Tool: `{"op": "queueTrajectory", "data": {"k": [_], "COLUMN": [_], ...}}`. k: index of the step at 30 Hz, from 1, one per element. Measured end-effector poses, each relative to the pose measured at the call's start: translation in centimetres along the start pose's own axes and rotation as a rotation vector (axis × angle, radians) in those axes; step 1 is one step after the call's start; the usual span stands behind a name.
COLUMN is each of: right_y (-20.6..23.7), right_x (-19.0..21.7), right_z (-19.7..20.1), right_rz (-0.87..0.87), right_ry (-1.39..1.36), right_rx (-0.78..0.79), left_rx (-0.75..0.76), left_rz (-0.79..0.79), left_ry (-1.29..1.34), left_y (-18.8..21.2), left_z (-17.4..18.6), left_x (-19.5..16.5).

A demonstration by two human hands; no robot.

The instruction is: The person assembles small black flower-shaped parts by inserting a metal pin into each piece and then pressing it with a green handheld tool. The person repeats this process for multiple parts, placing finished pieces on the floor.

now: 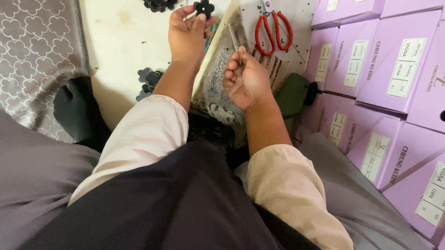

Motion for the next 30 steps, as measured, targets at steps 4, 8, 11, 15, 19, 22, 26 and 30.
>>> {"op": "queueTrajectory", "data": {"k": [4,8,11,15,19,22,26,30], "right_y": [-1.0,-2.0,-2.7,-3.2,-2.9,-2.2,-0.9,0.0], "right_x": [0.1,-0.3,-0.6,-0.8,0.0,0.3,0.2,-1.3], "right_z": [1.5,3.7,5.2,6.4,6.8,7.0,6.6,6.7], "right_rz": [0.101,0.147,0.129,0.168,0.309,0.333,0.332,0.340], "right_ry": [0.021,0.084,0.090,0.156,0.252,0.203,0.264,0.534], "right_rx": [-0.073,-0.155,-0.240,-0.265,-0.281,-0.347,-0.331,-0.291], "left_rx": [0.036,-0.084,-0.162,-0.252,-0.174,-0.071,-0.032,-0.120], "left_rz": [0.050,0.105,0.115,-0.008,0.000,0.140,-0.114,-0.229], "left_ry": [0.086,0.066,0.093,-0.189,-0.460,-0.704,-1.149,-1.253], "left_y": [-0.9,-1.9,-3.7,-4.4,-1.8,1.2,6.0,10.1], "left_z": [0.5,1.5,2.6,4.6,6.5,8.7,12.3,15.9], "left_x": [0.0,-1.0,-2.7,-5.0,-5.4,-4.5,-5.1,-5.7]}}
Point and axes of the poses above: each hand's wrist, its own y-axis away from the middle knuckle, its own z-axis out of the back of the hand, x = y × z, the point moved 5 cm from there along -y, towards the middle knuckle, and after that the axes turned 2 degrees about -y, right-handed, at the moved point
